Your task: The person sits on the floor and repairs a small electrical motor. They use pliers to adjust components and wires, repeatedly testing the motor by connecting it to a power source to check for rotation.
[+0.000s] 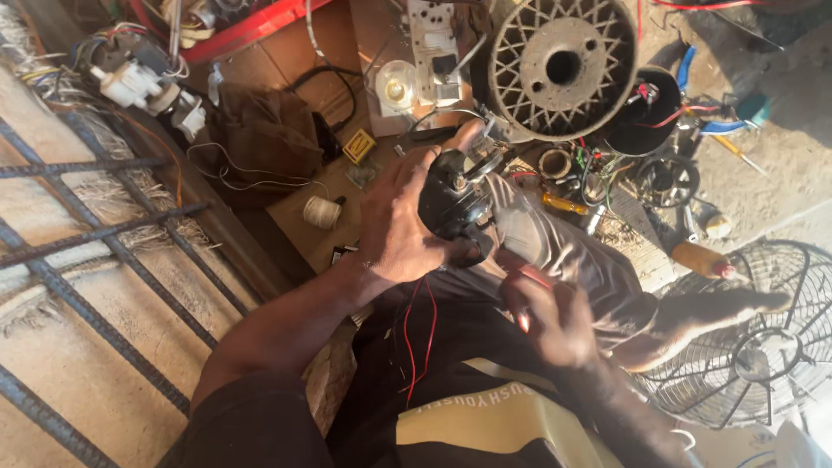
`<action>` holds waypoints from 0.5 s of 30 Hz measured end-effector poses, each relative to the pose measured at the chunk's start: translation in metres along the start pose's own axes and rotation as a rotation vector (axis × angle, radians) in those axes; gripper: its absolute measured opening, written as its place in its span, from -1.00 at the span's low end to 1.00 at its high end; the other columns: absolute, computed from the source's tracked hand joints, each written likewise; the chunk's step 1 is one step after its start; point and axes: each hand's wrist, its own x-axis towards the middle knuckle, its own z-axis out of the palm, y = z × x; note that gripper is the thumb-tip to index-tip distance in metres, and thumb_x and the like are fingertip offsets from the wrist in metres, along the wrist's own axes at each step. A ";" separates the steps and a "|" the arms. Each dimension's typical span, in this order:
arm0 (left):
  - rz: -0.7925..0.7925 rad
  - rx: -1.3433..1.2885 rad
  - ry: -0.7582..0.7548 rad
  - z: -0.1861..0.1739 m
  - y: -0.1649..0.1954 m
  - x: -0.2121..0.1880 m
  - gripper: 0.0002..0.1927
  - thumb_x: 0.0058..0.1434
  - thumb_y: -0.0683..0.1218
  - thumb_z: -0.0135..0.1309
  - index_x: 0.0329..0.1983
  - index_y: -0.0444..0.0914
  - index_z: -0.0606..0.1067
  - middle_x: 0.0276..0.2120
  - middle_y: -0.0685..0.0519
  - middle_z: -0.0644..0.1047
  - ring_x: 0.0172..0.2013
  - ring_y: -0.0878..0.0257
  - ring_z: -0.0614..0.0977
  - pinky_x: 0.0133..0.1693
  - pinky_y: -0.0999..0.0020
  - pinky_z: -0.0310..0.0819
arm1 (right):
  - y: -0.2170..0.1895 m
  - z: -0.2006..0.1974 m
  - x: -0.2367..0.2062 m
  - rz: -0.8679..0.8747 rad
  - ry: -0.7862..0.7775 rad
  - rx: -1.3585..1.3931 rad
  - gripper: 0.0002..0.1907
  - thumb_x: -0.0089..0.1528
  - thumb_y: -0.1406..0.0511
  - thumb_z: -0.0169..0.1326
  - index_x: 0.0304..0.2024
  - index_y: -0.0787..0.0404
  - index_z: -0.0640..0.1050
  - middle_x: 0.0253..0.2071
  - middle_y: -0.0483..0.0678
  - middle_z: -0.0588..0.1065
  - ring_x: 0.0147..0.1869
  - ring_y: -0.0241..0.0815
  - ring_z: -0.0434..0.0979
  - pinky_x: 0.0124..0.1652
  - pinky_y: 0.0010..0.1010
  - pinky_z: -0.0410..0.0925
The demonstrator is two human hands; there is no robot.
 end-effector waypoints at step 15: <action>0.030 -0.132 -0.089 -0.014 -0.011 0.015 0.19 -0.29 0.20 0.62 0.30 -0.42 0.28 0.10 -0.20 0.50 0.13 -0.07 0.57 0.18 0.12 0.49 | 0.037 -0.044 -0.007 0.076 0.063 0.219 -0.34 0.37 0.06 0.08 0.36 0.37 0.34 -0.31 0.00 0.56 -0.36 -0.21 0.49 -0.32 -0.42 0.36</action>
